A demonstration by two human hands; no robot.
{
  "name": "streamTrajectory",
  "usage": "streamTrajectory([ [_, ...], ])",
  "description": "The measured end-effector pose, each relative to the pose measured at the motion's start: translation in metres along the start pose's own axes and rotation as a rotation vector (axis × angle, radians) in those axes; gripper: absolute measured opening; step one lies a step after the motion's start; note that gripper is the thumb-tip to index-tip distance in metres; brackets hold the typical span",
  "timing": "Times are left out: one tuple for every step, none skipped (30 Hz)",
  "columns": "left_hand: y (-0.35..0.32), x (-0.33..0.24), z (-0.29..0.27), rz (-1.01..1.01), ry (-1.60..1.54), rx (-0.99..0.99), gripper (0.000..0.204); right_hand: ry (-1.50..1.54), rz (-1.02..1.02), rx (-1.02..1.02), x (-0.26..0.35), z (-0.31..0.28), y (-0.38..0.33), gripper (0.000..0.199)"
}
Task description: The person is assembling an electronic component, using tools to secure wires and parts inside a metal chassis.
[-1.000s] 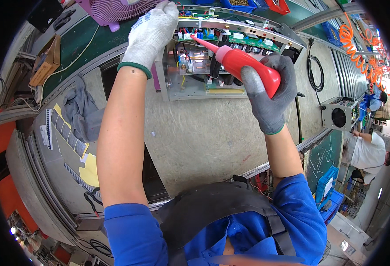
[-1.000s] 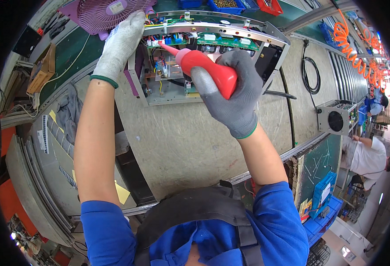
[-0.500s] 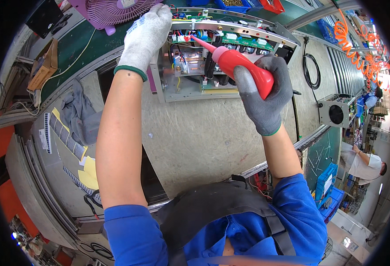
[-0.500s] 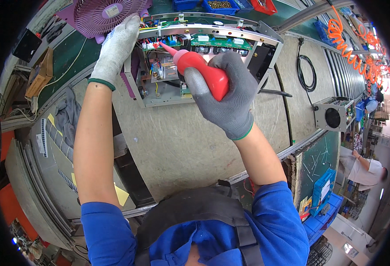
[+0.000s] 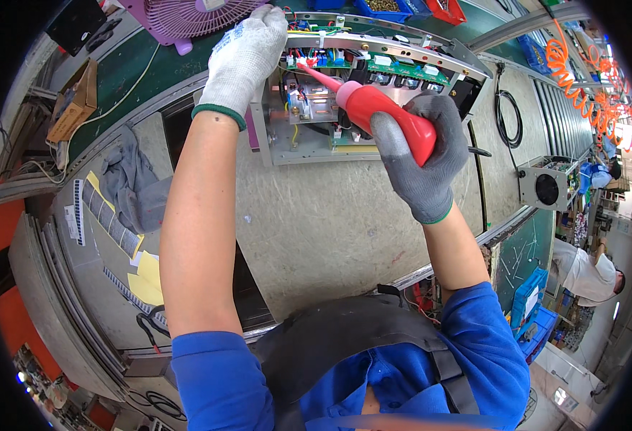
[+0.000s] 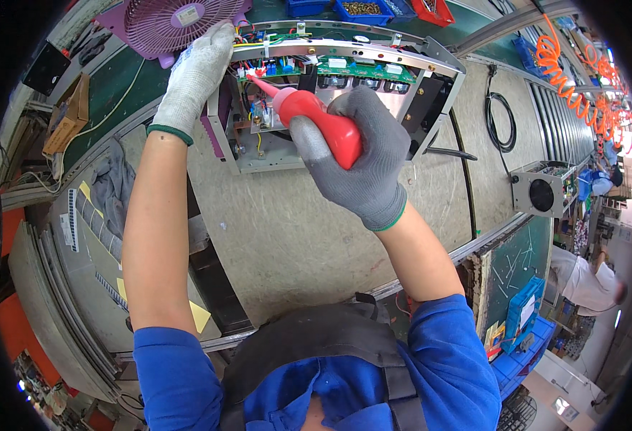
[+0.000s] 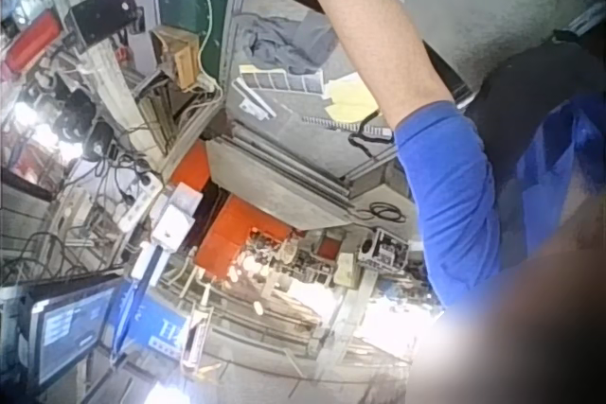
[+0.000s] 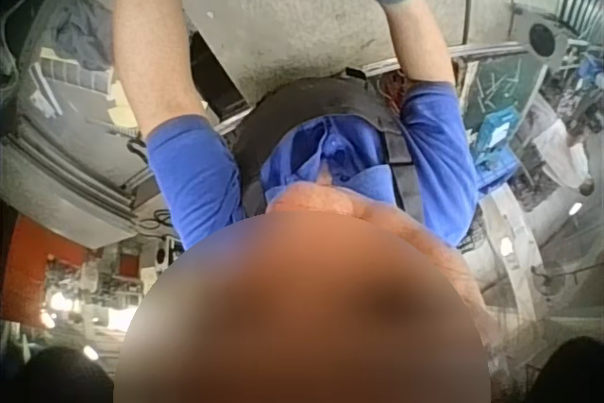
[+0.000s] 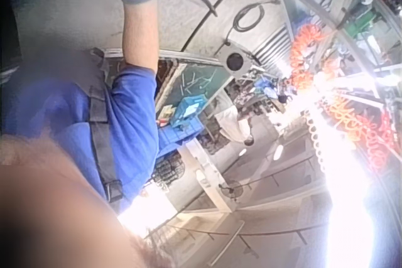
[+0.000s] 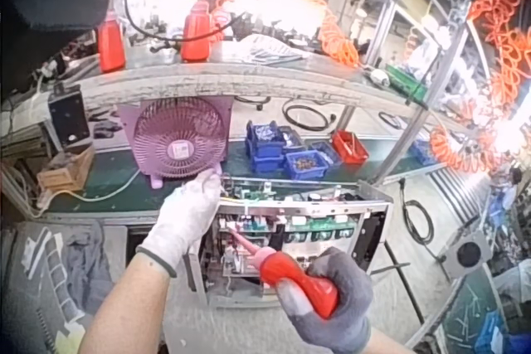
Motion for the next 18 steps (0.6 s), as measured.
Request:
streamTrajectory([
  [0.000,0.001,0.001,-0.031,-0.044,0.018,0.036,-0.025,0.054,0.013,-0.003,0.000,0.000,0.029],
  [-0.001,0.002,0.002,-0.060,-0.088,0.037,0.037,-0.025,0.055,0.003,-0.003,-0.002,-0.001,0.030],
  [-0.001,0.002,0.003,-0.089,-0.132,0.055,0.037,-0.048,0.086,-0.008,-0.005,-0.003,-0.002,0.030],
  [-0.001,0.003,0.002,-0.127,-0.161,0.050,0.037,-0.039,0.094,0.004,-0.004,-0.003,-0.003,0.029],
  [-0.001,0.004,0.002,-0.165,-0.189,0.045,0.037,-0.050,0.132,0.016,-0.004,-0.004,-0.005,0.029],
  [-0.002,0.005,0.002,-0.203,-0.216,0.041,0.037,-0.052,0.130,0.030,-0.003,-0.004,-0.005,0.028],
  [-0.001,0.002,0.000,-0.149,-0.147,0.035,0.037,-0.063,0.175,0.041,-0.004,-0.004,-0.005,0.028],
  [0.000,-0.001,-0.001,-0.095,-0.079,0.028,0.037,-0.066,0.179,0.054,-0.003,-0.005,-0.004,0.028],
  [0.000,-0.003,-0.002,-0.042,-0.011,0.021,0.037,-0.078,0.203,0.071,-0.003,-0.005,-0.003,0.028],
  [0.000,-0.002,-0.001,-0.049,-0.016,0.036,0.037,-0.055,0.183,0.080,0.000,-0.005,-0.002,0.028],
  [-0.001,-0.001,0.001,-0.056,-0.022,0.052,0.037,-0.040,0.185,0.094,0.001,-0.005,-0.001,0.028],
  [-0.001,0.001,0.004,-0.062,-0.028,0.067,0.038,0.010,0.150,0.079,0.004,-0.005,0.001,0.028],
  [-0.001,0.001,0.004,-0.049,-0.024,0.052,0.038,0.010,0.152,0.092,0.005,-0.003,0.002,0.028],
  [-0.001,0.001,0.004,-0.036,-0.020,0.036,0.038,0.046,0.117,0.076,0.007,-0.001,0.003,0.029],
  [0.000,0.001,0.004,-0.022,-0.016,0.021,0.038,0.083,0.083,0.059,0.008,0.001,0.003,0.030],
  [-0.001,0.000,0.005,-0.019,-0.005,0.018,0.038,0.005,0.077,0.072,0.008,0.006,0.004,0.028],
  [-0.001,0.000,0.005,-0.017,0.006,0.016,0.039,0.014,0.068,0.075,0.009,0.010,0.004,0.029],
  [-0.001,0.000,0.006,-0.015,0.018,0.014,0.039,-0.023,0.084,0.098,0.007,0.014,0.004,0.029],
])
Point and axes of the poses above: each hand's wrist, its own y-axis towards the middle knuckle, its own z-axis out of the palm, x = y × z, the point moved 6 cm from there along y, towards the middle knuckle, and after that the axes turned 8 degrees about z, right-handed, at the moved point
